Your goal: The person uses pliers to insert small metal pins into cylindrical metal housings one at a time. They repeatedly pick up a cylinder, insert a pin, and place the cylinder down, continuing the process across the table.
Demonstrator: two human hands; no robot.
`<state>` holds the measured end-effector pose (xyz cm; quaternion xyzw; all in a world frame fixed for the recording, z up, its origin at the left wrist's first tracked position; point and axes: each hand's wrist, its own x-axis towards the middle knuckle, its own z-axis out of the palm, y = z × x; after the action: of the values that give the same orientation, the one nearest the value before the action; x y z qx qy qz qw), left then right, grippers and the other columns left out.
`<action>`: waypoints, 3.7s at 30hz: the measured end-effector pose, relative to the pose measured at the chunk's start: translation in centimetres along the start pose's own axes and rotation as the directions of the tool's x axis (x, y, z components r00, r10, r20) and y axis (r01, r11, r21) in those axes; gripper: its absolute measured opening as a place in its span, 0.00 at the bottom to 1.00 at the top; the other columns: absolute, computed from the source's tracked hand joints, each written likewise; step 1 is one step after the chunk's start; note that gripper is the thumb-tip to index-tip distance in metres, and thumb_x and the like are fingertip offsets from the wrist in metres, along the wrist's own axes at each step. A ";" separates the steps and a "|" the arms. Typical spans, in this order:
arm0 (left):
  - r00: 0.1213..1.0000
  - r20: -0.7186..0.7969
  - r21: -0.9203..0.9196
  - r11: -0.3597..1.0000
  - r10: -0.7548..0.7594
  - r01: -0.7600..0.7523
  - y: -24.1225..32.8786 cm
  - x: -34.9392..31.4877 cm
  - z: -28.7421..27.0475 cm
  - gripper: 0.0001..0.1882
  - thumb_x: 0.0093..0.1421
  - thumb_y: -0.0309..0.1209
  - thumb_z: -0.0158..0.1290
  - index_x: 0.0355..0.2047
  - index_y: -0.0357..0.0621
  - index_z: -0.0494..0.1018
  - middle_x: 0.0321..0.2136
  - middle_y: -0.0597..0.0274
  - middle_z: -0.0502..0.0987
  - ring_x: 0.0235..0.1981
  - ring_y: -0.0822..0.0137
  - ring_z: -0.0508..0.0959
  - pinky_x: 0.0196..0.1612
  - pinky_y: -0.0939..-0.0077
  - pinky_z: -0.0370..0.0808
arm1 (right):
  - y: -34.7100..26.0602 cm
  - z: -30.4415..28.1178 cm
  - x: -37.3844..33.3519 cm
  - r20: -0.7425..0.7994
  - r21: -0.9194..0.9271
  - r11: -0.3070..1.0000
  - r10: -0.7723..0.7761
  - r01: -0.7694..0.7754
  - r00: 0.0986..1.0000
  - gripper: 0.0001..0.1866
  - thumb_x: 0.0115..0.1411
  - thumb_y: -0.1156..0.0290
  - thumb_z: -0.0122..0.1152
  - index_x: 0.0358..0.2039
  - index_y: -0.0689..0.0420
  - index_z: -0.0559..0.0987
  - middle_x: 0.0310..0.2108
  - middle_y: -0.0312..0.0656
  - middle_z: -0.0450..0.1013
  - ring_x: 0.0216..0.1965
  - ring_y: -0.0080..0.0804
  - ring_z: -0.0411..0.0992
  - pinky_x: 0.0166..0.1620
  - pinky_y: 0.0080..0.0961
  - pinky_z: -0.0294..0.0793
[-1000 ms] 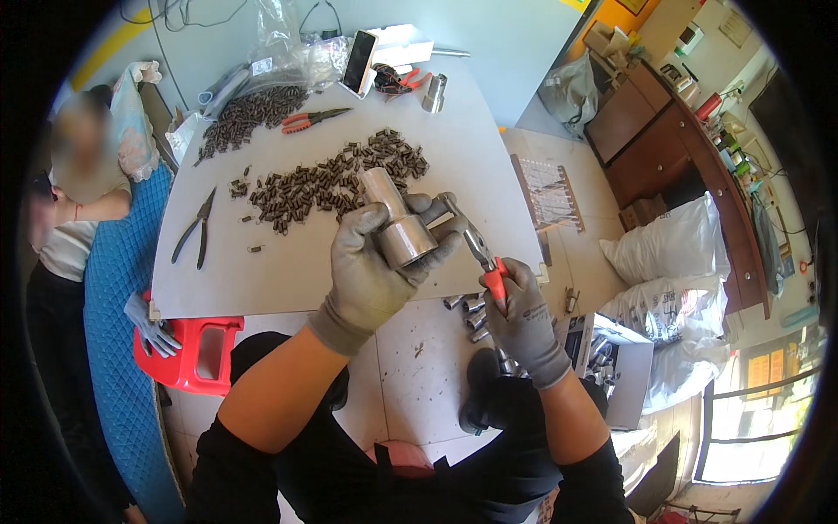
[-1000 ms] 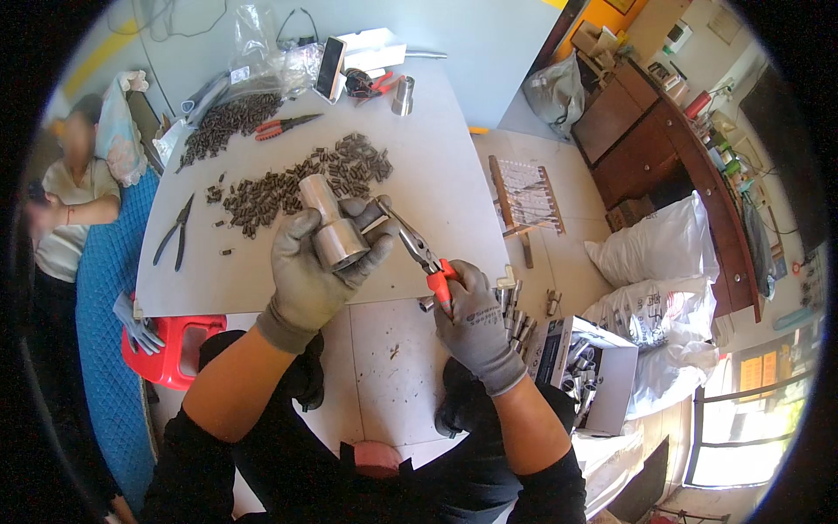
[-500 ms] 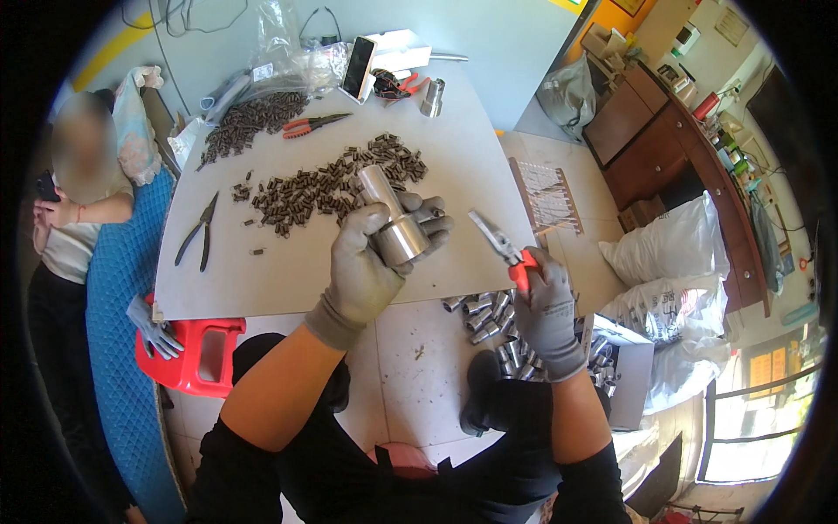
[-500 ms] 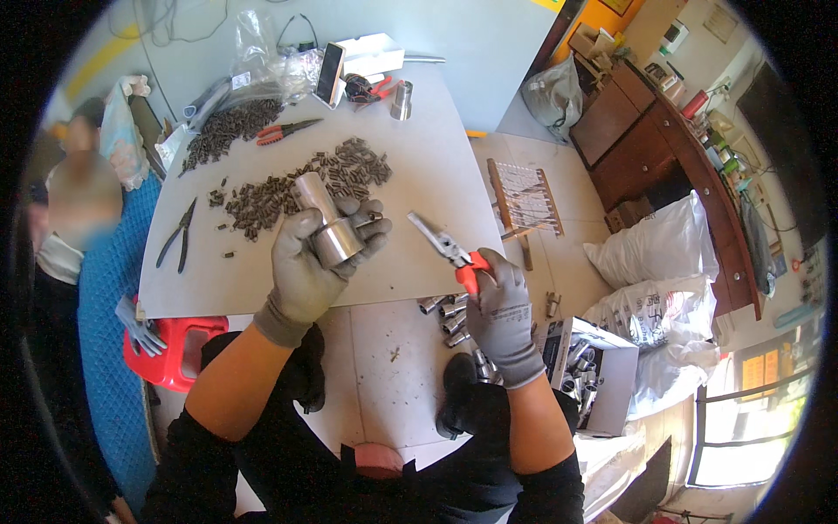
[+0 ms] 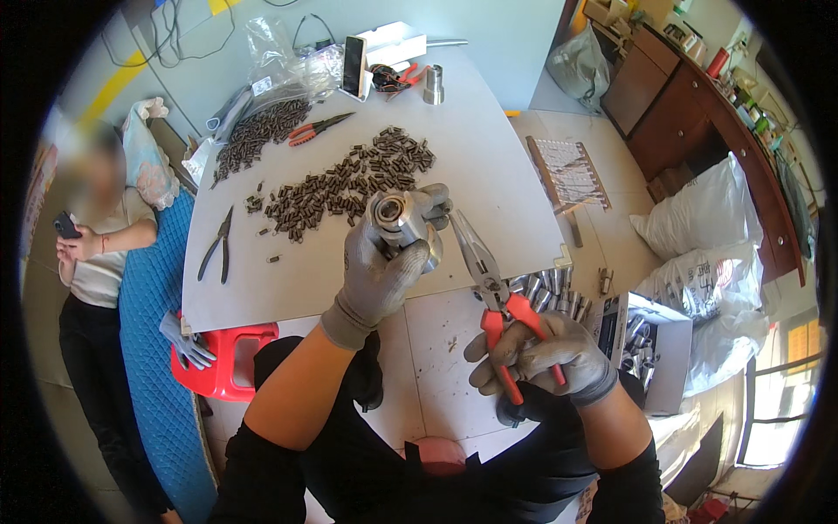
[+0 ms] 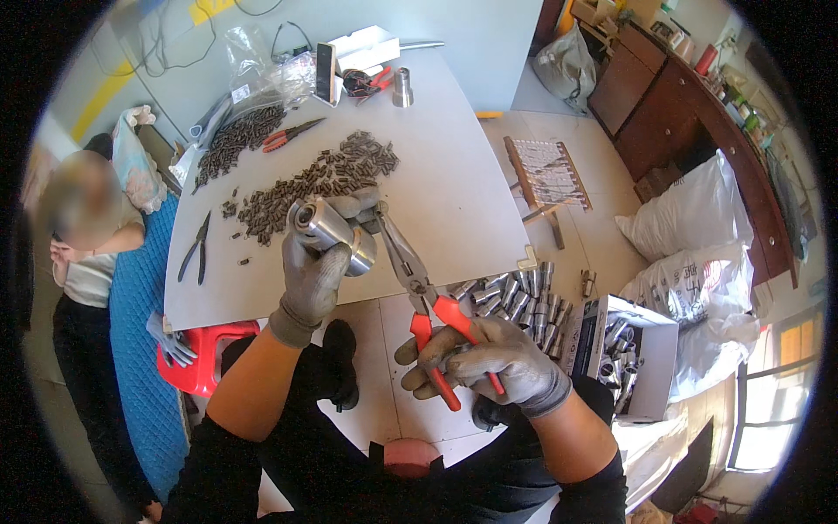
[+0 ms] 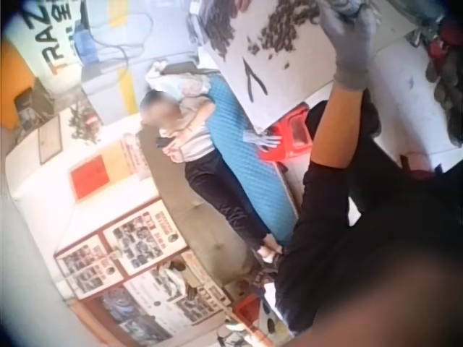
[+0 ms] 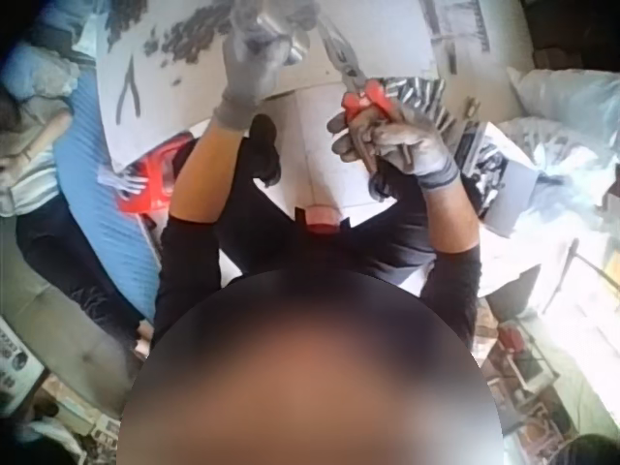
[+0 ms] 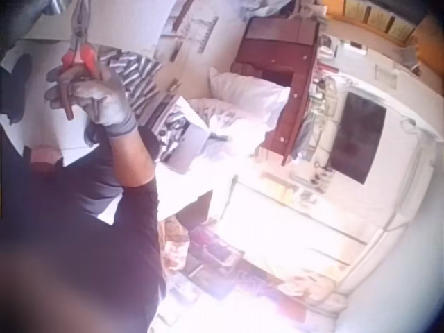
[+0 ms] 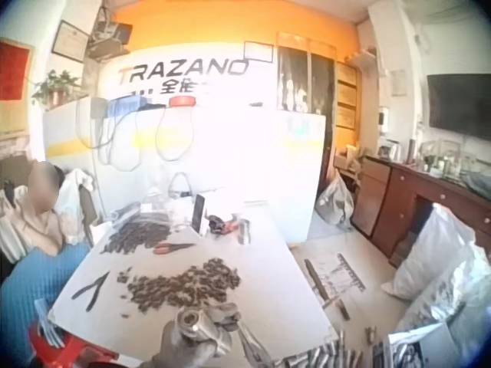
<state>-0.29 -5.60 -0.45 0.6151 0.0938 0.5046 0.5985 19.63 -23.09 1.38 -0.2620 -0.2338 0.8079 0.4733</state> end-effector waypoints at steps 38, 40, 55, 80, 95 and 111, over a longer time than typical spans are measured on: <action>0.984 -0.131 -0.246 0.966 -0.119 0.084 0.1 0.5 1.9 0.23 0.62 0.34 0.50 0.54 0.35 0.64 0.52 0.44 0.74 0.50 0.52 0.78 0.56 0.56 0.76 | 0.9 -0.4 0.2 -0.093 0.149 0.986 -0.060 0.073 0.994 0.15 0.58 0.68 0.57 0.38 0.68 0.76 0.42 0.58 0.70 0.36 0.50 0.75 0.40 0.46 0.76; 0.954 -0.154 -0.481 0.863 -0.257 0.154 0.1 1.2 1.3 0.22 0.64 0.40 0.51 0.51 0.36 0.67 0.49 0.45 0.76 0.49 0.51 0.79 0.55 0.55 0.76 | 0.9 -0.3 0.1 -0.115 0.153 0.983 -0.089 0.106 0.989 0.15 0.56 0.65 0.60 0.35 0.66 0.78 0.37 0.54 0.69 0.34 0.47 0.74 0.37 0.43 0.77; 0.828 0.061 -0.902 0.325 -0.558 0.285 -3.6 4.0 1.0 0.21 0.69 0.45 0.39 0.39 0.38 0.71 0.44 0.37 0.76 0.47 0.44 0.78 0.49 0.55 0.80 | 1.1 -0.6 0.1 -0.040 0.127 0.991 -0.046 0.051 0.998 0.17 0.60 0.68 0.56 0.42 0.70 0.73 0.46 0.64 0.70 0.40 0.54 0.77 0.43 0.48 0.79; 0.764 -0.044 -0.646 0.602 -0.644 0.469 -4.9 3.7 4.0 0.29 0.68 0.51 0.41 0.41 0.30 0.70 0.43 0.37 0.76 0.48 0.40 0.76 0.51 0.52 0.76 | 0.7 -0.7 0.8 -0.001 -0.801 0.563 -0.341 0.204 0.940 0.17 0.70 0.67 0.46 0.43 0.69 0.76 0.39 0.53 0.75 0.38 0.40 0.81 0.41 0.30 0.84; 0.771 0.213 -0.659 0.495 -0.600 0.566 -5.6 3.7 3.1 0.34 0.69 0.52 0.37 0.49 0.24 0.68 0.44 0.39 0.76 0.45 0.49 0.78 0.50 0.59 0.77 | -0.3 -2.8 0.8 0.238 -0.876 0.254 -0.511 0.409 0.826 0.18 0.51 0.76 0.62 0.45 0.59 0.78 0.43 0.46 0.78 0.44 0.42 0.79 0.52 0.35 0.78; 0.789 0.062 -0.755 0.489 -0.611 0.437 -5.6 3.9 3.1 0.20 0.66 0.46 0.46 0.43 0.40 0.69 0.43 0.37 0.75 0.47 0.41 0.77 0.50 0.50 0.77 | -0.8 0.3 1.0 -0.240 0.265 0.961 -0.017 0.082 0.971 0.15 0.63 0.67 0.57 0.38 0.71 0.76 0.42 0.63 0.72 0.34 0.52 0.76 0.36 0.43 0.80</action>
<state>6.60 -3.34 -2.47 0.2027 0.1302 0.3529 0.9041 19.55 -21.90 1.85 -0.2821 -0.0690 0.7835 0.5494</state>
